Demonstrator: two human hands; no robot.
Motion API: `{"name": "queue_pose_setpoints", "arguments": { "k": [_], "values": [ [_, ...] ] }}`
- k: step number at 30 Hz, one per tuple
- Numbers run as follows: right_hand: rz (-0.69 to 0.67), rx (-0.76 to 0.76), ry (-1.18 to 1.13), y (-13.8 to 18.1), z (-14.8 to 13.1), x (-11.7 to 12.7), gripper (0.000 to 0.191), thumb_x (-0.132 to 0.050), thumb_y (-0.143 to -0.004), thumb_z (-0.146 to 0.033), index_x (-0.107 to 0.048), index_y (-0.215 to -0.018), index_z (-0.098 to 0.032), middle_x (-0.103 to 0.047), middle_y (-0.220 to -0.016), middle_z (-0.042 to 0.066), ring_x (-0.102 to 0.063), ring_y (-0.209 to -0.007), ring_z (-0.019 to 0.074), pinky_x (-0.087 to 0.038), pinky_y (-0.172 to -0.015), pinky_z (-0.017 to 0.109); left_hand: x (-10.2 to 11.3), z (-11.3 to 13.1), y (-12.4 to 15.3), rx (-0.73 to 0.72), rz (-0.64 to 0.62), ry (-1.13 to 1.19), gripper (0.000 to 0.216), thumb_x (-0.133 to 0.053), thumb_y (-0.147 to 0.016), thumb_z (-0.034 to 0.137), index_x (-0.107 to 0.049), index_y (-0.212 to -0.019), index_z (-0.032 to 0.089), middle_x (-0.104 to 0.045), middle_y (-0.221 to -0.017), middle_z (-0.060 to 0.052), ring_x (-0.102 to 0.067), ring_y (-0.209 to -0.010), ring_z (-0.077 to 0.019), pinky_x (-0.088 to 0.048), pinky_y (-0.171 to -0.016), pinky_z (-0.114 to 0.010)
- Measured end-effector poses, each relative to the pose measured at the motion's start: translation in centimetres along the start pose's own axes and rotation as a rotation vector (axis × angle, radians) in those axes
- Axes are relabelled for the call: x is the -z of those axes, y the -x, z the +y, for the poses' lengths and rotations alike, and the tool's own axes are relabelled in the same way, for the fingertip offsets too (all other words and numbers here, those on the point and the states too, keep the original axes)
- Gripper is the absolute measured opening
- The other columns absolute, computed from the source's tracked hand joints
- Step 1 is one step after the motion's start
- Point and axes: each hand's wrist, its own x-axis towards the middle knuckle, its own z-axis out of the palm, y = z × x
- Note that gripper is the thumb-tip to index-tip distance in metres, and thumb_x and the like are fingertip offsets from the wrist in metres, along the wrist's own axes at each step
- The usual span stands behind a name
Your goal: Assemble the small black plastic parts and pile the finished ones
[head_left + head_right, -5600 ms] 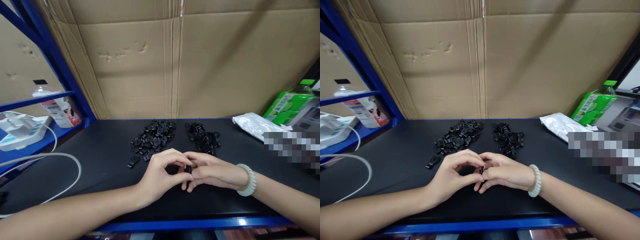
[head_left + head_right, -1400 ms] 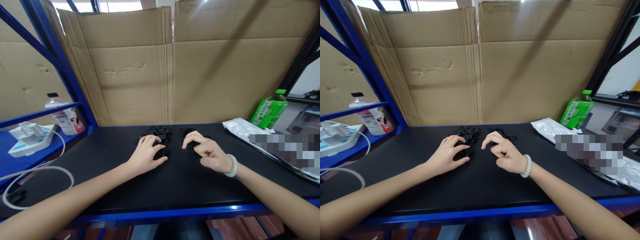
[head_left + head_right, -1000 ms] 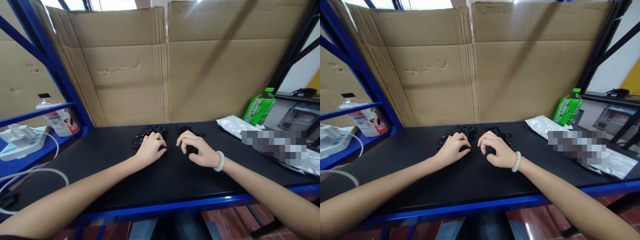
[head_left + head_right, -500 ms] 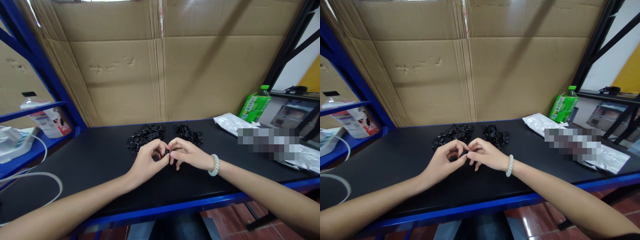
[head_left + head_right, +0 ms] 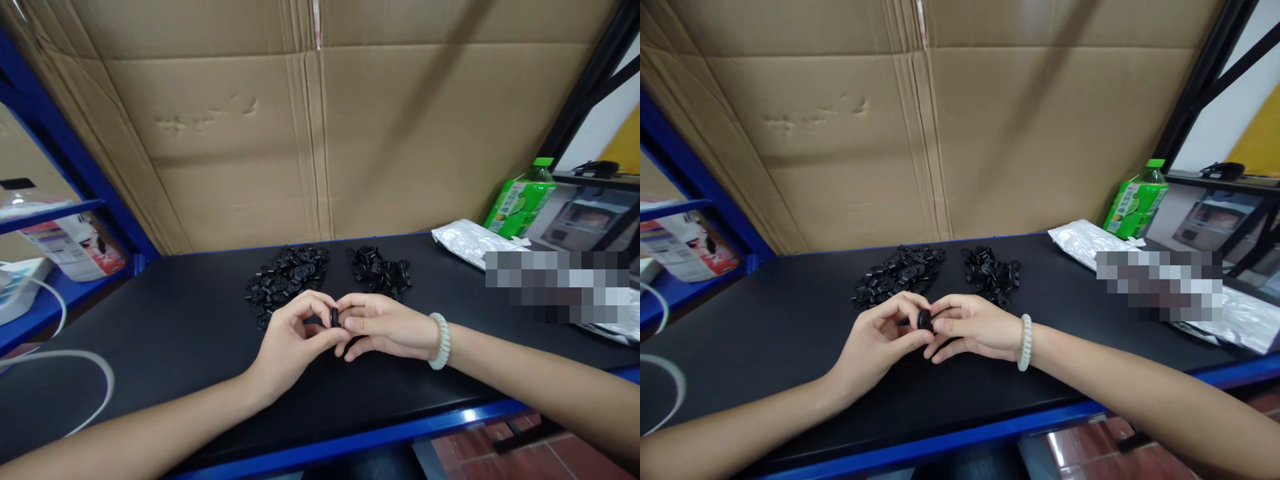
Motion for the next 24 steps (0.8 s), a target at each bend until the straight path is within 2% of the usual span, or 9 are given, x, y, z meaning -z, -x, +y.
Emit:
{"name": "queue_pose_setpoints", "arguments": {
  "k": [3,7,12,18,24],
  "values": [
    [0.057,0.003,-0.024,-0.18,0.21,0.15,0.027,-0.073,-0.074,-0.024,-0.054,-0.09,-0.013,-0.061,-0.073,0.0,-0.066,-0.07,0.0127,-0.053,-0.071,0.029,-0.16,0.1,0.1,-0.008,-0.026,-0.019,0.009,-0.069,-0.074,0.015,-0.06,-0.071,0.015,-0.057,-0.095,-0.005,-0.058,-0.086,-0.0156,-0.054,-0.067,-0.024],
    [0.069,-0.001,-0.032,-0.14,0.24,0.27,0.026,-0.074,-0.072,-0.022,-0.054,-0.087,-0.013,-0.06,-0.073,-0.001,-0.064,-0.067,0.011,-0.052,-0.066,0.025,-0.28,0.24,0.21,-0.014,-0.001,0.008,0.005,-0.065,-0.078,0.014,-0.061,-0.078,0.016,-0.062,-0.093,-0.005,-0.061,-0.087,-0.0163,-0.055,-0.07,-0.025],
    [0.06,-0.023,-0.038,0.07,0.2,0.31,0.025,-0.071,-0.075,-0.021,-0.053,-0.091,-0.014,-0.058,-0.07,-0.002,-0.062,-0.065,0.0102,-0.049,-0.065,0.025,-0.42,0.37,0.34,-0.01,0.058,0.037,0.016,-0.07,-0.073,0.011,-0.066,-0.087,0.016,-0.065,-0.09,-0.003,-0.064,-0.082,-0.0154,-0.057,-0.073,-0.025],
    [0.066,-0.043,-0.034,0.13,0.04,0.09,0.026,-0.07,-0.076,-0.023,-0.051,-0.091,-0.015,-0.058,-0.071,-0.002,-0.061,-0.064,0.0104,-0.046,-0.063,0.024,-0.47,0.01,0.54,-0.029,0.028,0.065,0.023,-0.075,-0.068,0.009,-0.069,-0.088,0.017,-0.067,-0.091,-0.003,-0.066,-0.088,-0.0172,-0.055,-0.085,-0.029],
    [-0.01,-0.041,-0.031,0.36,-0.3,-0.36,0.018,-0.059,-0.081,-0.015,-0.052,-0.097,-0.015,-0.06,-0.081,0.003,-0.063,-0.078,0.016,-0.047,-0.078,0.034,-0.39,0.2,0.58,-0.058,0.014,-0.029,0.02,-0.073,-0.068,0.01,-0.07,-0.087,0.015,-0.065,-0.091,-0.006,-0.065,-0.086,-0.0183,-0.057,-0.077,-0.029]
  ]
}}
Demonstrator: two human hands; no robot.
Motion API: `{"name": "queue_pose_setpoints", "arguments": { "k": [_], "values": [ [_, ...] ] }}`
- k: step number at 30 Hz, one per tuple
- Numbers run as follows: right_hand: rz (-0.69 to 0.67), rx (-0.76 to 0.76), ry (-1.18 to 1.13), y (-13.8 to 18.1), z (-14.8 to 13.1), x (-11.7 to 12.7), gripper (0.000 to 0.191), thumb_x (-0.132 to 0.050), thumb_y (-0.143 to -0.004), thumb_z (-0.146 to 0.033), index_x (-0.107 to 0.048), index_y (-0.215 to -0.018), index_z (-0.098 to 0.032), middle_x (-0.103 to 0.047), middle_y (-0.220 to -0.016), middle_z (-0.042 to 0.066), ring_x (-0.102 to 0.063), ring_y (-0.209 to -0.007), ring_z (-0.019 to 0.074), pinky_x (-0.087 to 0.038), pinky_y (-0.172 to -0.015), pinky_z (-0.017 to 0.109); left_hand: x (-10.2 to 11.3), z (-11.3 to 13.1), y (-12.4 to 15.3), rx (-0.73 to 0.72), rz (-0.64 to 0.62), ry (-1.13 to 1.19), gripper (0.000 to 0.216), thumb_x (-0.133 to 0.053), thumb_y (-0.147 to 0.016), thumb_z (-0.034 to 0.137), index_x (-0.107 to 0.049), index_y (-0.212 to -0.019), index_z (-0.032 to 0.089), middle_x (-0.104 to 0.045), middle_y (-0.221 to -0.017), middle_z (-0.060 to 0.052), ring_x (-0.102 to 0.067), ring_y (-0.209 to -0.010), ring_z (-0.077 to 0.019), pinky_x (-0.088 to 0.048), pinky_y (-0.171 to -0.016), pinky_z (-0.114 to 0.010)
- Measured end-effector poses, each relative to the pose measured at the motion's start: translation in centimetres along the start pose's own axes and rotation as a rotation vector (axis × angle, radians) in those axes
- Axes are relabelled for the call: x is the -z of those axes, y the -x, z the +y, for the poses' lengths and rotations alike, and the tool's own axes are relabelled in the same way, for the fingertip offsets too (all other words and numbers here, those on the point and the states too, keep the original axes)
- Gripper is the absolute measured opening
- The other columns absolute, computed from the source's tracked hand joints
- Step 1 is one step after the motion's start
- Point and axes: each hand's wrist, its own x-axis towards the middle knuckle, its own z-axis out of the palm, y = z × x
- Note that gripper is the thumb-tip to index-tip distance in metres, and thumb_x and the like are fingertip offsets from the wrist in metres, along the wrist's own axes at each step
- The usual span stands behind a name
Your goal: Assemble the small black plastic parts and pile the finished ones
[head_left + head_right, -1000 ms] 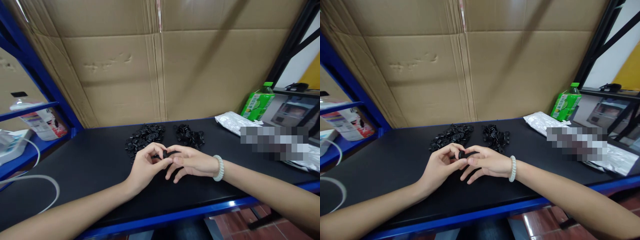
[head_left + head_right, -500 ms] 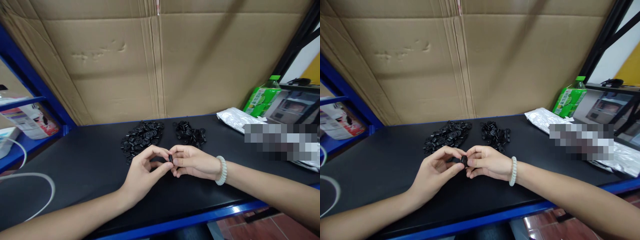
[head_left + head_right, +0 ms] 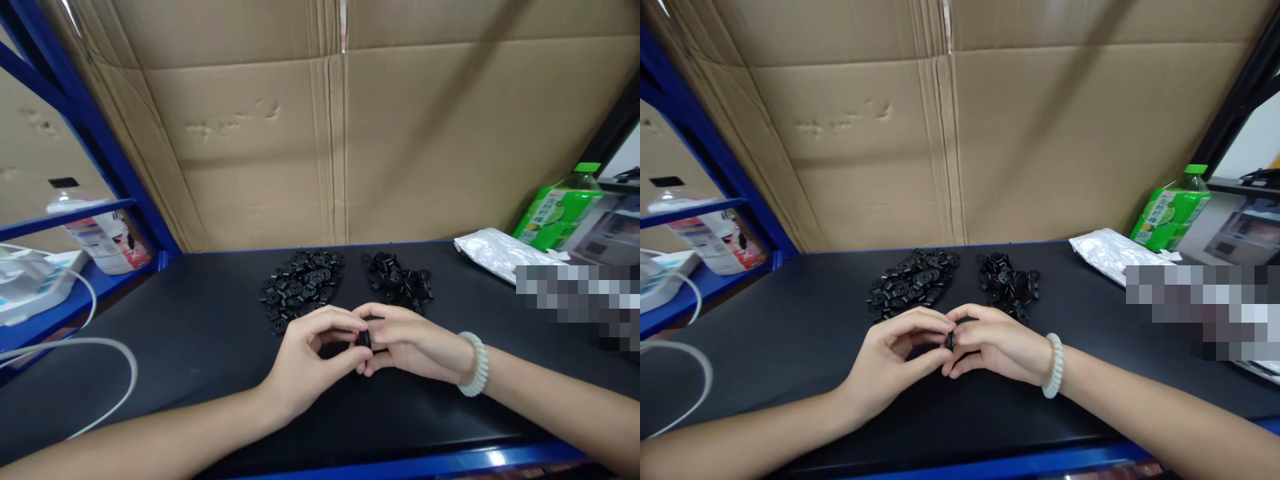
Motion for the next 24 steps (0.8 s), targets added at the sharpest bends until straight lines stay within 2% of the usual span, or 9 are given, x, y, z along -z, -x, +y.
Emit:
{"name": "queue_pose_setpoints", "arguments": {
  "k": [4,8,16,21,24],
  "values": [
    [-0.038,0.03,0.017,0.0,-0.1,-0.3,0.023,-0.059,-0.079,-0.012,-0.053,-0.101,-0.015,-0.058,-0.088,0.004,-0.06,-0.087,0.0168,-0.045,-0.084,0.039,0.0,0.2,0.0,-0.008,-0.022,-0.099,0.018,-0.071,-0.068,0.008,-0.07,-0.085,0.015,-0.064,-0.09,-0.006,-0.064,-0.084,-0.0177,-0.058,-0.072,-0.028],
    [-0.02,0.019,0.055,0.0,-0.1,-0.5,0.031,-0.058,-0.075,-0.009,-0.052,-0.104,-0.015,-0.056,-0.084,0.002,-0.059,-0.087,0.0171,-0.045,-0.083,0.039,-0.1,0.2,0.1,-0.011,-0.036,-0.158,0.018,-0.069,-0.069,0.007,-0.07,-0.085,0.016,-0.063,-0.091,-0.005,-0.063,-0.082,-0.0167,-0.058,-0.071,-0.028],
    [0.035,-0.007,0.211,-0.2,0.0,-0.9,0.044,-0.045,-0.058,-0.001,-0.053,-0.098,-0.019,-0.054,-0.09,0.001,-0.052,-0.094,0.0152,-0.044,-0.078,0.029,-0.8,0.5,0.1,-0.099,-0.08,-0.271,0.018,-0.067,-0.069,0.007,-0.07,-0.085,0.015,-0.065,-0.087,-0.006,-0.061,-0.072,-0.015,-0.055,-0.062,-0.025],
    [0.054,0.023,0.399,-0.1,0.2,-1.1,0.041,-0.04,-0.06,-0.001,-0.052,-0.095,-0.018,-0.054,-0.091,0.001,-0.052,-0.091,0.0143,-0.04,-0.082,0.03,-1.4,0.3,0.2,-0.197,-0.083,-0.336,0.022,-0.062,-0.066,0.002,-0.071,-0.081,0.015,-0.066,-0.084,-0.005,-0.058,-0.064,-0.0125,-0.05,-0.055,-0.022],
    [0.074,0.031,0.476,0.1,0.1,-1.6,0.033,-0.038,-0.063,-0.001,-0.051,-0.087,-0.018,-0.051,-0.084,-0.002,-0.05,-0.081,0.0116,-0.039,-0.076,0.026,-1.7,0.1,0.3,-0.237,-0.066,-0.381,0.021,-0.061,-0.063,0.002,-0.07,-0.077,0.014,-0.064,-0.079,-0.004,-0.054,-0.06,-0.0109,-0.048,-0.054,-0.021]
  ]
}}
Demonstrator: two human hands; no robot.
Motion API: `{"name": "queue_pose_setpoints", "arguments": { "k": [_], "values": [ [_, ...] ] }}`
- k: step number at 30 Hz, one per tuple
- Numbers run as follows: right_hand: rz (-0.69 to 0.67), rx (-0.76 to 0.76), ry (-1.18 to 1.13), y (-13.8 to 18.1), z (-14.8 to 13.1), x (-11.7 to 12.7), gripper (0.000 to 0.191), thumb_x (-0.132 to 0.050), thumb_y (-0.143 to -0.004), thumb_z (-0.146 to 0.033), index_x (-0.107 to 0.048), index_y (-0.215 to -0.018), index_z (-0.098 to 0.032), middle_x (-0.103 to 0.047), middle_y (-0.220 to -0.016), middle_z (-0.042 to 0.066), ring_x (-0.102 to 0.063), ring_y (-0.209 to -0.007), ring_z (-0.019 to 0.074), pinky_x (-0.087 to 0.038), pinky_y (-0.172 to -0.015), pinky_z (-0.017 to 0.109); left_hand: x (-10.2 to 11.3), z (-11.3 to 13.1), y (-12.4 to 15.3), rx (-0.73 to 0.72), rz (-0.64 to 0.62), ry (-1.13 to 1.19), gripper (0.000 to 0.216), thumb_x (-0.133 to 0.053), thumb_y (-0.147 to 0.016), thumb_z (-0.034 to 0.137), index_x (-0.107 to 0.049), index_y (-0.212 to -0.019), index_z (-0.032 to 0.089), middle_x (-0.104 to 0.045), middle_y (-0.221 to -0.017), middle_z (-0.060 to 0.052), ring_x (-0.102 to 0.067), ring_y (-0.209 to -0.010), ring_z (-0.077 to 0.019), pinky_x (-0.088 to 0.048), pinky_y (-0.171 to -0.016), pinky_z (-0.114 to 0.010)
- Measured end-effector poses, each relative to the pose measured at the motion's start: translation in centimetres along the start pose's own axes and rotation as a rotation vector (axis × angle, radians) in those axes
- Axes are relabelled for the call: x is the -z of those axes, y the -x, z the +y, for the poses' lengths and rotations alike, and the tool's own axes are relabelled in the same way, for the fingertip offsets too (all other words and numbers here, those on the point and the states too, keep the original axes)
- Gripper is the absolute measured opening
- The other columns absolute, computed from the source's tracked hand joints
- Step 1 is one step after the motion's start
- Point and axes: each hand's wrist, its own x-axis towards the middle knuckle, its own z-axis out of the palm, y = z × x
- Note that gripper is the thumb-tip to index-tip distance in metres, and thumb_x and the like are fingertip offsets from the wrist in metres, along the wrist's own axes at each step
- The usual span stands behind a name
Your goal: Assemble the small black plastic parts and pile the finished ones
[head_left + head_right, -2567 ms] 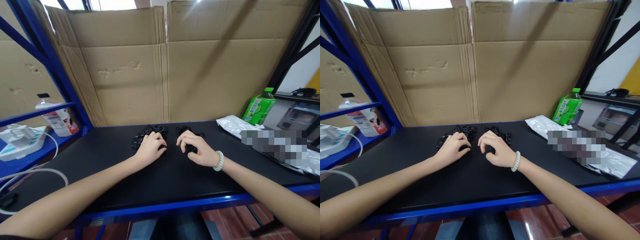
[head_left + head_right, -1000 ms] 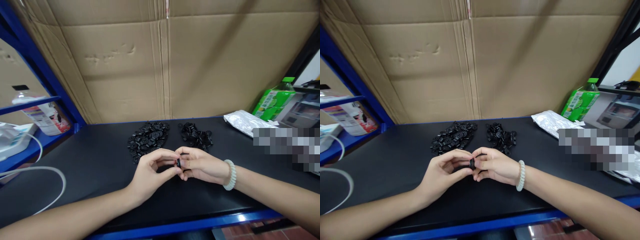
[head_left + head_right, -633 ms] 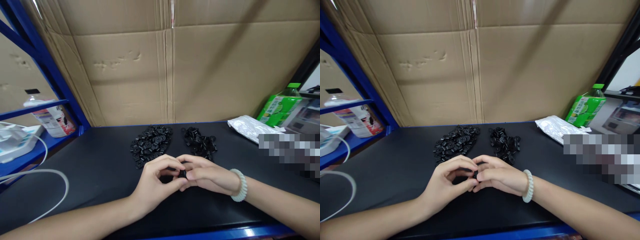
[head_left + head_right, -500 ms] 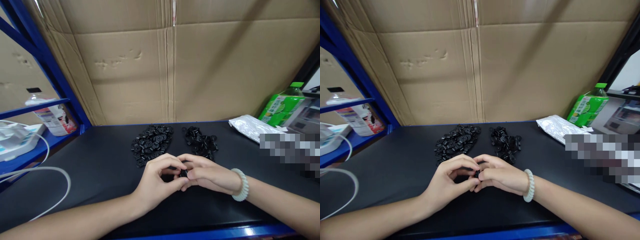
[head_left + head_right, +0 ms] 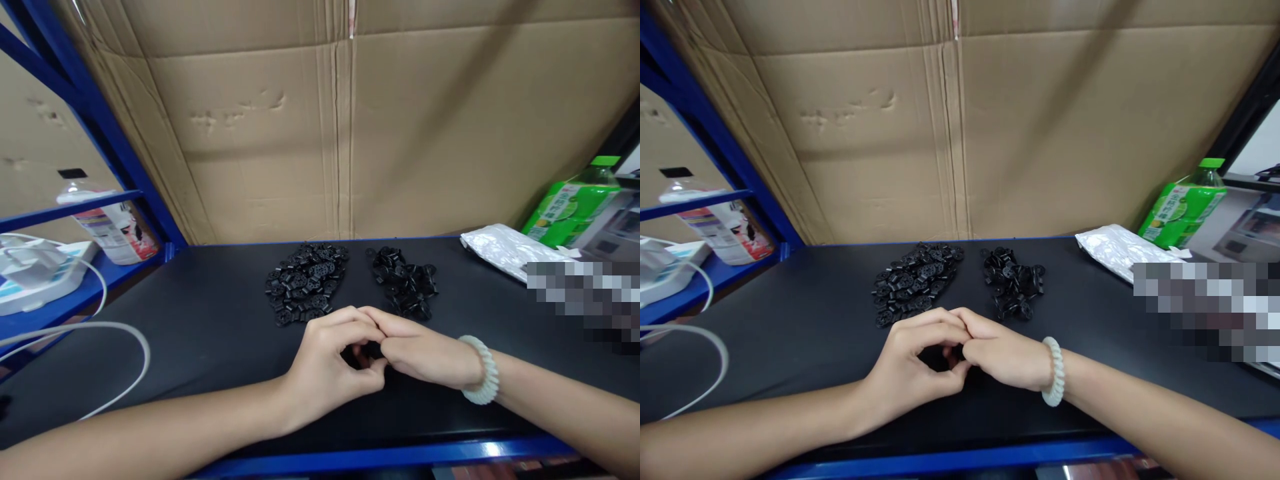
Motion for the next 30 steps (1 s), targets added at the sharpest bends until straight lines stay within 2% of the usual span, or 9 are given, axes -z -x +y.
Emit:
{"name": "queue_pose_setpoints", "arguments": {
  "k": [8,20,25,30],
  "values": [
    [-0.013,-0.038,-0.103,0.0,0.0,-0.4,0.031,-0.039,-0.061,-0.003,-0.05,-0.085,-0.02,-0.048,-0.075,-0.004,-0.047,-0.073,0.0106,-0.036,-0.065,0.023,-0.1,-0.2,0.1,-0.05,0.011,-0.052,0.019,-0.061,-0.062,0.004,-0.069,-0.076,0.013,-0.061,-0.074,-0.003,-0.053,-0.058,-0.0106,-0.046,-0.054,-0.021],
    [-0.032,0.019,-0.233,-0.2,0.9,-0.3,0.038,-0.04,-0.057,-0.002,-0.053,-0.089,-0.02,-0.049,-0.081,-0.002,-0.047,-0.08,0.0129,-0.036,-0.073,0.027,0.0,0.0,0.1,-0.024,0.015,-0.019,0.023,-0.059,-0.061,0.003,-0.067,-0.077,0.016,-0.063,-0.077,-0.003,-0.053,-0.059,-0.0112,-0.047,-0.054,-0.022],
    [-0.038,0.036,-0.279,-0.3,0.7,-0.5,0.034,-0.041,-0.054,-0.001,-0.053,-0.081,-0.019,-0.047,-0.08,-0.003,-0.044,-0.08,0.0126,-0.035,-0.073,0.026,0.0,0.1,0.1,-0.036,0.013,-0.028,0.022,-0.059,-0.06,0.002,-0.066,-0.076,0.015,-0.062,-0.075,-0.002,-0.052,-0.058,-0.0109,-0.047,-0.054,-0.022],
    [-0.045,0.026,-0.35,-0.3,0.7,-0.6,0.038,-0.04,-0.052,-0.001,-0.053,-0.083,-0.02,-0.048,-0.083,-0.002,-0.042,-0.071,0.011,-0.033,-0.062,0.024,0.7,0.2,0.3,0.089,0.048,0.043,0.018,-0.056,-0.064,0.0,-0.062,-0.073,0.014,-0.059,-0.077,-0.003,-0.059,-0.069,-0.0139,-0.054,-0.06,-0.023]
  ]
}}
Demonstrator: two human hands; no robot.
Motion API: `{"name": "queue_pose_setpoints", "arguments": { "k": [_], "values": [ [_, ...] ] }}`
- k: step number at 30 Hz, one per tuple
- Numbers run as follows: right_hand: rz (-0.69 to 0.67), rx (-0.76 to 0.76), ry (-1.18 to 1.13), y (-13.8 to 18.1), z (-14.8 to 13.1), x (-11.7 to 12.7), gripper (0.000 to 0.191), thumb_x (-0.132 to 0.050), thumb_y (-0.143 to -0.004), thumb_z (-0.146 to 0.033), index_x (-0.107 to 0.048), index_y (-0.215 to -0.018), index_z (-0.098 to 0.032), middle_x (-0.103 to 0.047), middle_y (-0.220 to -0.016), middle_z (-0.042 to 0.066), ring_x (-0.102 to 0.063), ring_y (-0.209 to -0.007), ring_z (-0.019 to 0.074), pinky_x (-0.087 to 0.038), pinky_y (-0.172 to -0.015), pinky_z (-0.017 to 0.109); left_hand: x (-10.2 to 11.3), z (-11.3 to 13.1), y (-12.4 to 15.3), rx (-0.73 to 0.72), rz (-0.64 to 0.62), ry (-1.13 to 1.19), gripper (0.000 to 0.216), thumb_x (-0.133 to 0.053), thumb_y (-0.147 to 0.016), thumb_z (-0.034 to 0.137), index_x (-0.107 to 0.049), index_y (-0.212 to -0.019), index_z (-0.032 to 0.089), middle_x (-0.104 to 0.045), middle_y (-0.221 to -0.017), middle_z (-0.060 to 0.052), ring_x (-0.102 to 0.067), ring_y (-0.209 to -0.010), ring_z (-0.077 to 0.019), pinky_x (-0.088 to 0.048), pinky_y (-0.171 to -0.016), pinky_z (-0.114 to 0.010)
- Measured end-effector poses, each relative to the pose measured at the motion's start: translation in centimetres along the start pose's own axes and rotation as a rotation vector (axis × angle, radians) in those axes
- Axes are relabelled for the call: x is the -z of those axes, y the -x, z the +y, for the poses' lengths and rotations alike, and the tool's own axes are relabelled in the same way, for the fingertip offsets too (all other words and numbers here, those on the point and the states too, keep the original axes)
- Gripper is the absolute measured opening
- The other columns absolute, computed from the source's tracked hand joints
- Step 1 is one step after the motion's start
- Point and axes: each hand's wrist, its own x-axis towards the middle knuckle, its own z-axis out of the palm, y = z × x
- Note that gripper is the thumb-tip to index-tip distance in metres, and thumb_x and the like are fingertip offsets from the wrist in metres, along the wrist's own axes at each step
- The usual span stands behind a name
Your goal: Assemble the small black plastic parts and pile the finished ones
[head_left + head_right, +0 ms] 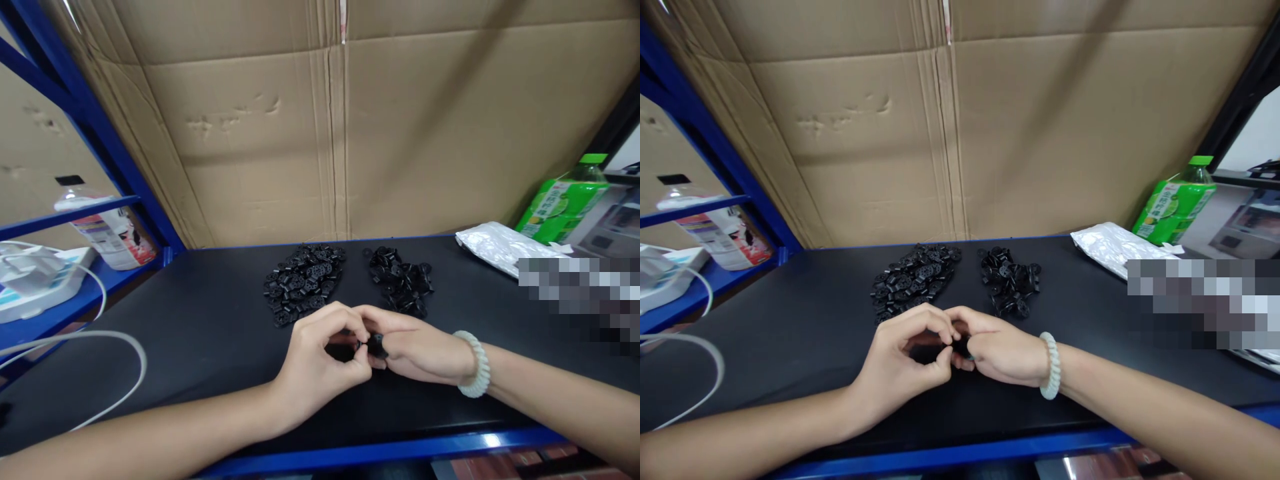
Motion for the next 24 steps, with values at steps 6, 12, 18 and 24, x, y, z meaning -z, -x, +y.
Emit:
{"name": "queue_pose_setpoints", "arguments": {
  "k": [6,12,18,24],
  "values": [
    [-0.025,-0.008,-0.168,0.0,-0.9,0.6,0.048,-0.05,-0.058,0.001,-0.054,-0.101,-0.019,-0.053,-0.085,0.001,-0.053,-0.074,0.0134,-0.036,-0.063,0.027,1.2,0.1,-0.4,0.152,0.071,0.266,0.014,-0.057,-0.072,0.005,-0.062,-0.08,0.016,-0.06,-0.087,-0.004,-0.063,-0.079,-0.0159,-0.057,-0.067,-0.026],
    [-0.016,0.066,0.045,0.2,-1.9,1.3,0.047,-0.057,-0.068,-0.006,-0.05,-0.112,-0.02,-0.053,-0.103,0.005,-0.057,-0.084,0.0154,-0.044,-0.071,0.031,1.6,-0.2,-0.7,0.177,0.204,0.359,0.011,-0.06,-0.076,0.007,-0.062,-0.08,0.018,-0.063,-0.087,-0.003,-0.06,-0.09,-0.0151,-0.051,-0.08,-0.023],
    [0.276,0.34,1.026,0.8,-3.6,3.5,0.04,-0.052,-0.071,-0.006,-0.055,-0.107,-0.021,-0.058,-0.102,0.006,-0.054,-0.092,0.0191,-0.045,-0.081,0.035,1.5,-0.4,-0.4,0.225,0.085,0.249,0.007,-0.058,-0.082,0.017,-0.063,-0.088,0.018,-0.063,-0.088,-0.003,-0.059,-0.085,-0.0157,-0.05,-0.074,-0.023],
    [0.7,0.46,1.506,1.1,-5.5,7.9,0.035,-0.054,-0.072,-0.015,-0.056,-0.107,-0.019,-0.06,-0.103,0.009,-0.055,-0.096,0.0256,-0.044,-0.086,0.043,1.6,0.2,0.3,0.176,-0.203,0.009,0.033,-0.031,-0.096,0.027,-0.042,-0.066,0.019,-0.042,-0.052,0.005,-0.04,-0.048,-0.0094,-0.033,-0.049,-0.021]
  ]
}}
